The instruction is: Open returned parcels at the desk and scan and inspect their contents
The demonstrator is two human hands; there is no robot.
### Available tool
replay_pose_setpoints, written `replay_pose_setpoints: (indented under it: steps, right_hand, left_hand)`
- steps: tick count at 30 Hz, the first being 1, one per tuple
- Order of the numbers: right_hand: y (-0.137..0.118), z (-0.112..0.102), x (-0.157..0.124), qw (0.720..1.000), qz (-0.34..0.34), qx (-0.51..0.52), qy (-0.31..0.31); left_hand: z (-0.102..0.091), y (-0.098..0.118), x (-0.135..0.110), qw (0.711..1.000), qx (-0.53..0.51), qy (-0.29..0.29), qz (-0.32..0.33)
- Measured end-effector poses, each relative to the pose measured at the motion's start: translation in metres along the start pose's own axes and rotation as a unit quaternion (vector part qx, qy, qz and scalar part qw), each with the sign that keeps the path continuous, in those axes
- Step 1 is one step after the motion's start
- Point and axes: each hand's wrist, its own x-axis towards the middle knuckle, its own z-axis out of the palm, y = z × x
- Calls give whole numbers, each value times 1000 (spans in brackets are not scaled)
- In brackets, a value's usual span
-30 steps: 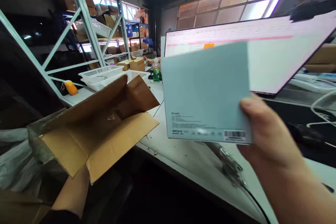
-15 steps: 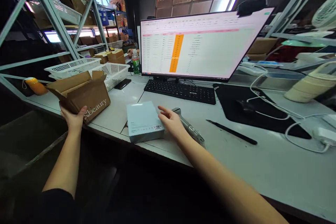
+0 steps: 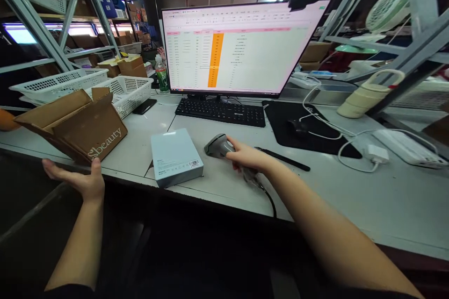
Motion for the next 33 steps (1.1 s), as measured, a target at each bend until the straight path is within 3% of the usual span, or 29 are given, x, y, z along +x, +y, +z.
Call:
replay_pose_setpoints:
  steps: [6,11,16,20,24,27,30,33]
  right_hand:
    - [-38,-18,-74,994,-98,-44,-26]
    - [-55,-24,-122,992,-87,-89,-25]
    - [-55,-28,-139,989,-101,-104,-11]
    - [-43,-22,-124,990,-85,-109,16]
    - [-10,-2,-80,991,-47,-111,63]
    - [18,4,-45,993,-11,-96,62]
    - [43,-16,-17,985,-52,-131,98]
    - [70,-60,5,937,-42,-238,253]
  left_hand:
    - [8,30,-46,979,-88,-110,146]
    - [23,66,-73,945,-187,-216,158]
    - [25,73,-76,931,-219,-250,150]
    - [22,72,-77,925,-220,-274,148]
    - [22,74,-79,920,-222,-284,155]
    - [23,77,-76,923,-224,-270,158]
    - [25,76,-71,930,-223,-248,156]
    - [29,71,-73,927,-222,-256,163]
